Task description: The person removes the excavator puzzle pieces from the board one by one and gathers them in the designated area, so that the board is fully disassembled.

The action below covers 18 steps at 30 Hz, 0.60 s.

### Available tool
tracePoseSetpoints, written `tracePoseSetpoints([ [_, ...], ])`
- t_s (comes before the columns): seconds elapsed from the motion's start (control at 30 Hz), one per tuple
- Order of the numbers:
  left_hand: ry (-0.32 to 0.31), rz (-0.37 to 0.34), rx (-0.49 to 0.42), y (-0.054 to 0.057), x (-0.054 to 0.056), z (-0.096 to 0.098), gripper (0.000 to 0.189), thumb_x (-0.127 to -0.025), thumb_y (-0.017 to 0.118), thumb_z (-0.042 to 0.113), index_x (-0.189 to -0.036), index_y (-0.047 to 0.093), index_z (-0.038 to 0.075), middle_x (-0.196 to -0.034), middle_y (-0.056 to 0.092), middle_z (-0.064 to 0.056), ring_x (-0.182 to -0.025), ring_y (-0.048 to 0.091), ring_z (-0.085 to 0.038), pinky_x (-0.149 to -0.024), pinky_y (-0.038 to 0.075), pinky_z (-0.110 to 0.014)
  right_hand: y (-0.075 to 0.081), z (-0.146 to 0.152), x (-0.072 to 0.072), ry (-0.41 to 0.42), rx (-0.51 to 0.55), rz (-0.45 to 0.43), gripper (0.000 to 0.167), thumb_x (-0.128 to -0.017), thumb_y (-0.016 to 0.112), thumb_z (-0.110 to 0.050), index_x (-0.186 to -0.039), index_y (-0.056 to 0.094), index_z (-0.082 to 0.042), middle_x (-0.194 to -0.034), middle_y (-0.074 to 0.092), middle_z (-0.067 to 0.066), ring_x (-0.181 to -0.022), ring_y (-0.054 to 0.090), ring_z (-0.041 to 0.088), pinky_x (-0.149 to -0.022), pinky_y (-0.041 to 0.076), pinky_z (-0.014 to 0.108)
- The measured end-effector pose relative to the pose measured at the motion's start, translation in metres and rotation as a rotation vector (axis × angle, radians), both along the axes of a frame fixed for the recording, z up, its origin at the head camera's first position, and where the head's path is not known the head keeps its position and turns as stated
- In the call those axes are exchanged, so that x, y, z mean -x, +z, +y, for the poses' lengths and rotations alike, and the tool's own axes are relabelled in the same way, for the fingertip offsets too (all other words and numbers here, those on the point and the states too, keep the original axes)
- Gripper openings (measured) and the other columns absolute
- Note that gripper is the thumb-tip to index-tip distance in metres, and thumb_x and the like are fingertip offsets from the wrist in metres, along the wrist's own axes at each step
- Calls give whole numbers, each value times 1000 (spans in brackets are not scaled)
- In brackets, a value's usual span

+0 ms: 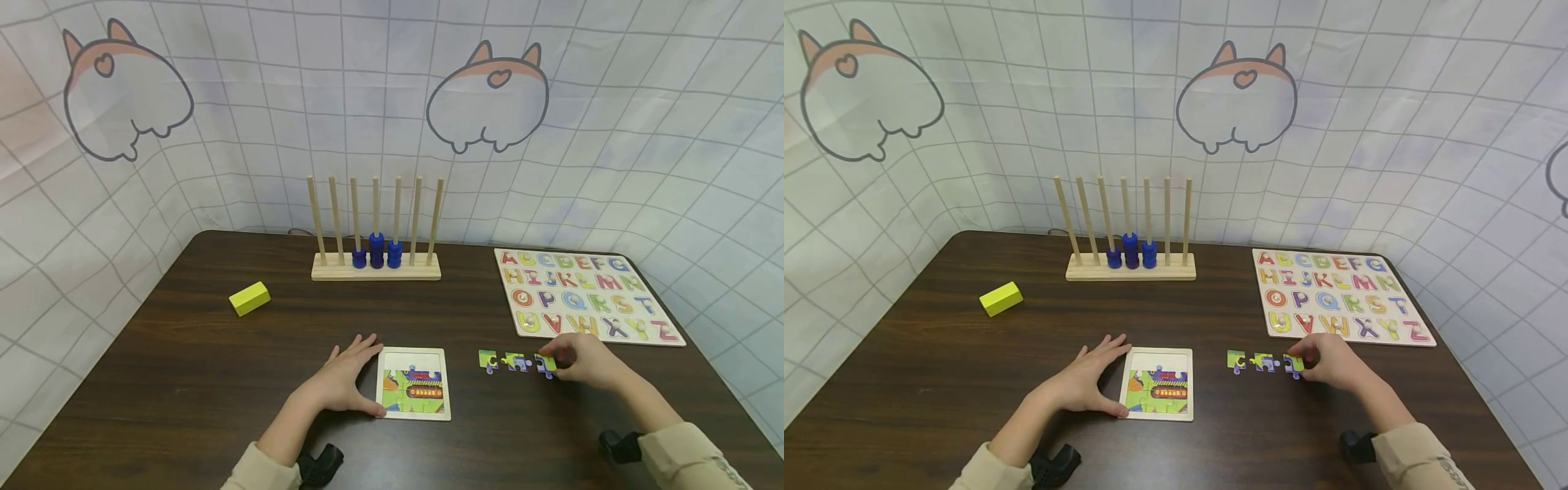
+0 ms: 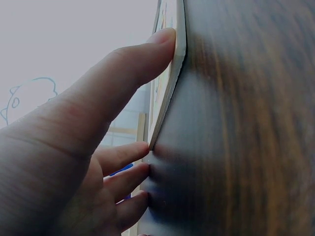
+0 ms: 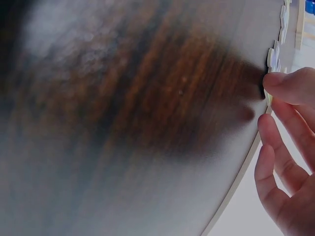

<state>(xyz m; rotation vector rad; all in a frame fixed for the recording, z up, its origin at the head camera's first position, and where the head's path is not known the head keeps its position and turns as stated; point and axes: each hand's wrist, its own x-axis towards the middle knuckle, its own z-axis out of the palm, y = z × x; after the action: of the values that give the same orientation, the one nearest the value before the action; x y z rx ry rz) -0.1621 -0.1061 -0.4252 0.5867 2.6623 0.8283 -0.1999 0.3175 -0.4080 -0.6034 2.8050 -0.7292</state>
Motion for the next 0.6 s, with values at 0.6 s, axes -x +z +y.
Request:
tracePoseSetpoints([
  [0.6, 0, -9, -11, -1, 0, 0, 102, -59, 82, 48, -140, 36, 8, -149, 23, -10, -138, 12, -30, -104, 7, -60, 3, -5, -3, -22, 30, 19, 29, -70, 74, -1, -98, 69, -5, -94, 65, 4, -77, 55, 15, -61, 48, 26],
])
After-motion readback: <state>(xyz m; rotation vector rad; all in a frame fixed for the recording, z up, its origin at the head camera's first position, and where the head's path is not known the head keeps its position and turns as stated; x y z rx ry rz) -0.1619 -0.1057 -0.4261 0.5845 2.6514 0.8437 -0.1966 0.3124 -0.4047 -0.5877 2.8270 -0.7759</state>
